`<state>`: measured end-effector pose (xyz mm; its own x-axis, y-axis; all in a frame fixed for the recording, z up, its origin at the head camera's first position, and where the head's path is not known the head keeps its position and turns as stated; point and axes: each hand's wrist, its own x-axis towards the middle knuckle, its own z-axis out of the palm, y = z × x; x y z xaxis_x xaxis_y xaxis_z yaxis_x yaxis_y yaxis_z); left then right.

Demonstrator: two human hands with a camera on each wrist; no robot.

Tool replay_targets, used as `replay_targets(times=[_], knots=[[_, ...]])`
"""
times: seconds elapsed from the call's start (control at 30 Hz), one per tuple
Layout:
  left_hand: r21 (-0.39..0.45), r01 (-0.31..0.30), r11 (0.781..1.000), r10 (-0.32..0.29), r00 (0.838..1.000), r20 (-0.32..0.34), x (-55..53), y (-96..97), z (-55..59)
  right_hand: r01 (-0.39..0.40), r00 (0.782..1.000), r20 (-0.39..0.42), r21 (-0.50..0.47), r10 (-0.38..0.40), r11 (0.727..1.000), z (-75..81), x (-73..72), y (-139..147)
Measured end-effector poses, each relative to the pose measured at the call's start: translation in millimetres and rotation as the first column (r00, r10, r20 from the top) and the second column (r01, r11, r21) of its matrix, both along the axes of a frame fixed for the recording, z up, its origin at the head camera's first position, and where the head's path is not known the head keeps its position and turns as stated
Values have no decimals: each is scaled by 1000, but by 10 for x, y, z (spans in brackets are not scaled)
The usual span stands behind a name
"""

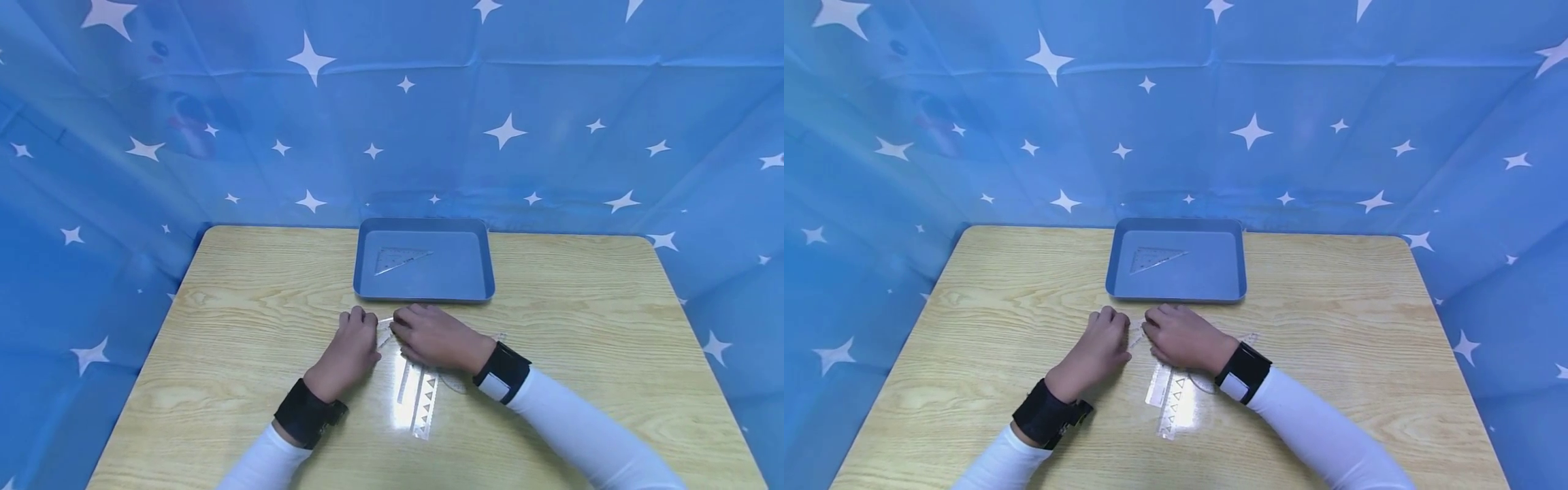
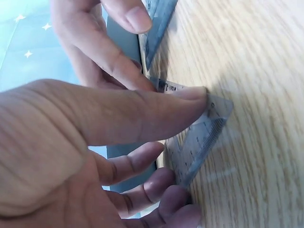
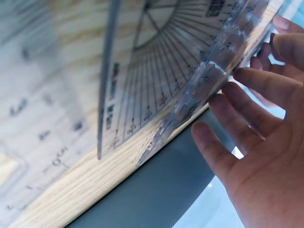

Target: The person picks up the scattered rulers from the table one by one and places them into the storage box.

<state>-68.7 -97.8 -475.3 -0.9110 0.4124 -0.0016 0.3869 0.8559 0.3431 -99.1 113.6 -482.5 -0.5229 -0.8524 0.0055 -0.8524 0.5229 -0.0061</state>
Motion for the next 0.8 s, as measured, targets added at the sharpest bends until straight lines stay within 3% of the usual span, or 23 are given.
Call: replay_targets(times=[0.1,0.17,0.27,0.37,0.43,0.5,0.8], knots=[[-22,28,999,-29,999,-31,-32,-18,20,12,1000,26,2,-12,1000,2,0,-10],[-30,48,998,-48,999,-17,-62,-31,42,19,999,43,3,-19,1000,9,1,-13],[-6,35,999,-34,993,109,-127,-49,78,24,998,60,0,-24,1000,31,2,-16],[23,-29,999,21,962,271,-198,-73,102,24,997,72,-2,-24,1000,54,-2,-23],[37,-61,997,45,939,340,-239,-86,104,24,997,79,-2,-23,1000,68,-5,-26],[45,-72,996,50,927,372,-267,-96,107,23,996,87,2,-23,1000,75,-8,-26],[71,-89,994,50,902,428,-321,-93,149,30,991,129,-31,-26,999,78,-40,-17]])
